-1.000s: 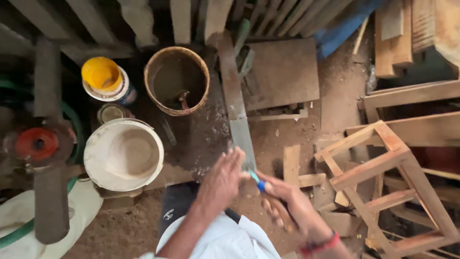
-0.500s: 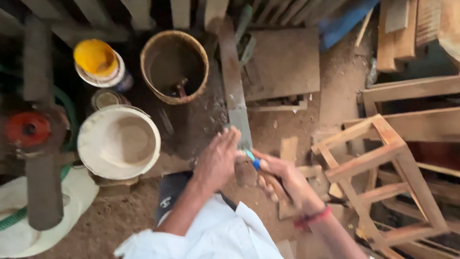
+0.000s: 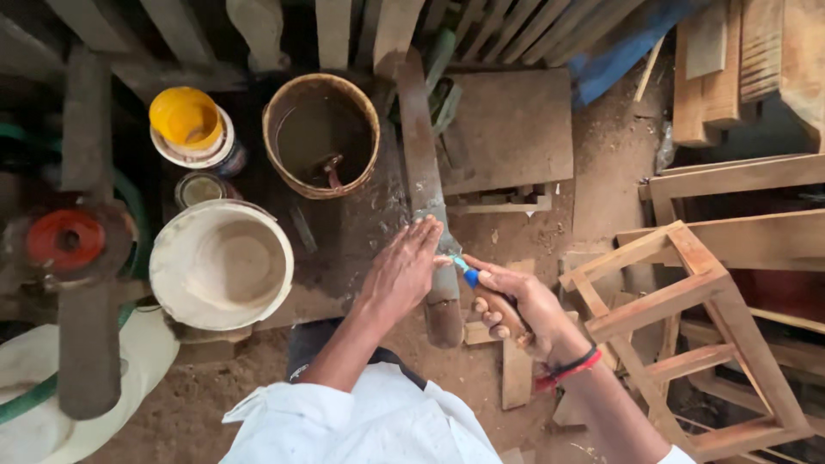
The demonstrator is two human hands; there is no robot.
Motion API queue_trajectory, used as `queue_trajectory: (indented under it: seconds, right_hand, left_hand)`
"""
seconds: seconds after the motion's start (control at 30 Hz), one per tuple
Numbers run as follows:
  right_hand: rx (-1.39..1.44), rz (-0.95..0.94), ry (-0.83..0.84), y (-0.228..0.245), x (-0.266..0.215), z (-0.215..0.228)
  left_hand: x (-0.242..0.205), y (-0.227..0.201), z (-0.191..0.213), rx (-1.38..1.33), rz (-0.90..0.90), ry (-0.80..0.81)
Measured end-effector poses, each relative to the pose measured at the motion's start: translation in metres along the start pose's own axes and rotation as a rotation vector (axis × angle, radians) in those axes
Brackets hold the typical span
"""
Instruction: The person applies a grey substance to a metal bar using a spatula. They scrape the spatula across the surface of the bar and dip the tool into a container of liquid.
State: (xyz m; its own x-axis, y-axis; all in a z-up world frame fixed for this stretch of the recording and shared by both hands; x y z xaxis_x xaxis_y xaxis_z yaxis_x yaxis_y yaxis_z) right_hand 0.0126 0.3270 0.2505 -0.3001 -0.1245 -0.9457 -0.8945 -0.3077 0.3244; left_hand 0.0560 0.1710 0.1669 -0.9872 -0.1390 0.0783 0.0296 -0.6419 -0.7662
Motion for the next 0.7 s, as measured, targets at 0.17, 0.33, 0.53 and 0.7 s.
queue_trajectory:
  seconds: [0.17,0.33,0.53,0.7]
  right_hand:
    - [0.006,-0.013,0.008,-0.028,-0.024,-0.002]
    - [0.023,-0.127,-0.038,-0.048,-0.035,0.001]
    - [-0.004,-0.053,0.015,-0.016,-0.012,0.003]
    - [-0.023,0.006,0.021,-0.001,-0.003,0.005]
  left_hand:
    - [-0.028,-0.009,0.003,0.115,-0.062,-0.012]
    - [-0.057,-0.020,0.005,-0.019,0.027,0.022]
    - [-0.020,-0.006,-0.003,0.029,-0.034,-0.034]
    - [-0.002,-0.002,-0.003,-0.025,0.010,0.013]
Point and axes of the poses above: each hand's wrist, its own x-axis towards the middle knuckle, its own z-axis out of the back of the hand, y = z × x, the point moved 5 cm from there along x, towards the middle knuckle, and after that the axes turned 7 degrees about -y, right-handed, at the moved point
